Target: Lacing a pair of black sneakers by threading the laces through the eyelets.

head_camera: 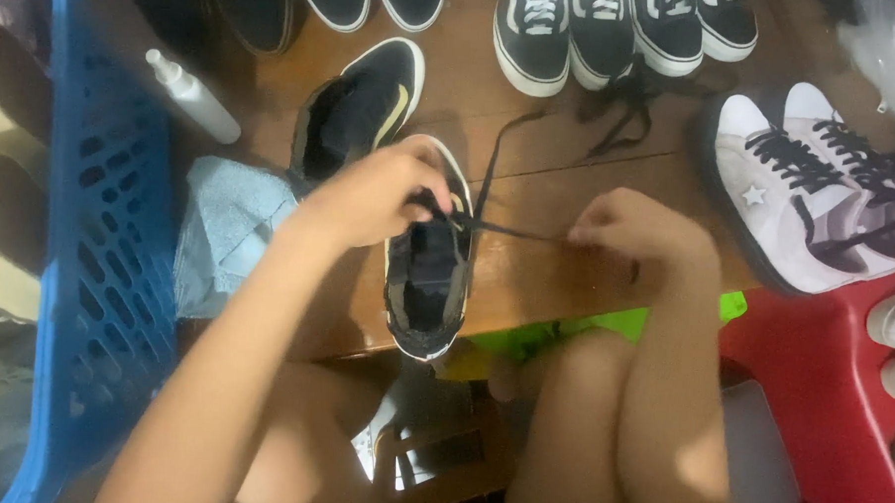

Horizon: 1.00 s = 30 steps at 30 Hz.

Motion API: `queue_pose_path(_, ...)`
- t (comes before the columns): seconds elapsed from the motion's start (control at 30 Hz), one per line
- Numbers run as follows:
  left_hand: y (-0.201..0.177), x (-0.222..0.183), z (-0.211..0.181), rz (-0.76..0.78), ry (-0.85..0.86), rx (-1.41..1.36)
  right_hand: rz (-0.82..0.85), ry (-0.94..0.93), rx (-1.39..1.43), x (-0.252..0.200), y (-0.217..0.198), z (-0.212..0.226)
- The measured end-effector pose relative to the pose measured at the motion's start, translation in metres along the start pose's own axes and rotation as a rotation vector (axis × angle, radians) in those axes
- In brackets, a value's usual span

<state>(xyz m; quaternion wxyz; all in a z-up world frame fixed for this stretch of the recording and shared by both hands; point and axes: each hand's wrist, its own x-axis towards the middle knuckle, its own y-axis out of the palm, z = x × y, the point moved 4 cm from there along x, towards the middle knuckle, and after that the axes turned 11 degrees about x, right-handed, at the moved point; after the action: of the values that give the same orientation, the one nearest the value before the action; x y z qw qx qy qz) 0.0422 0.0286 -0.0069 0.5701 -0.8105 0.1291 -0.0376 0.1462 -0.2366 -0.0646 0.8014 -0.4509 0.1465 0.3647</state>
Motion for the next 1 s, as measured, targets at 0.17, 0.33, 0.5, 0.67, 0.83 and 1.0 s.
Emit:
queue_pose_path(0.17,-0.037,-0.027,0.0,0.038,-0.182,-0.172,-0.249,-0.437,-0.13,0.0,0.008,0.057)
queue_pose_path(0.33,-0.036,-0.052,0.001,0.339,-0.521,-0.183,0.039,-0.638,0.111,-0.007,0.037,0.115)
queue_pose_path(0.5,-0.025,-0.051,-0.001,0.497,-0.552,-0.332,0.189,-0.51,0.155,-0.006,0.037,0.116)
queue_pose_path(0.67,0.009,-0.037,0.016,0.528,-0.527,-0.475,0.22,-0.435,0.161,0.007,0.035,0.104)
queue_pose_path(0.83,0.006,-0.034,0.012,0.556,-0.561,-0.54,0.321,-0.369,0.215,0.033,0.038,0.076)
queue_pose_path(1.0,0.013,-0.03,0.015,0.528,-0.572,-0.536,0.178,-0.761,0.5,-0.007,-0.003,0.112)
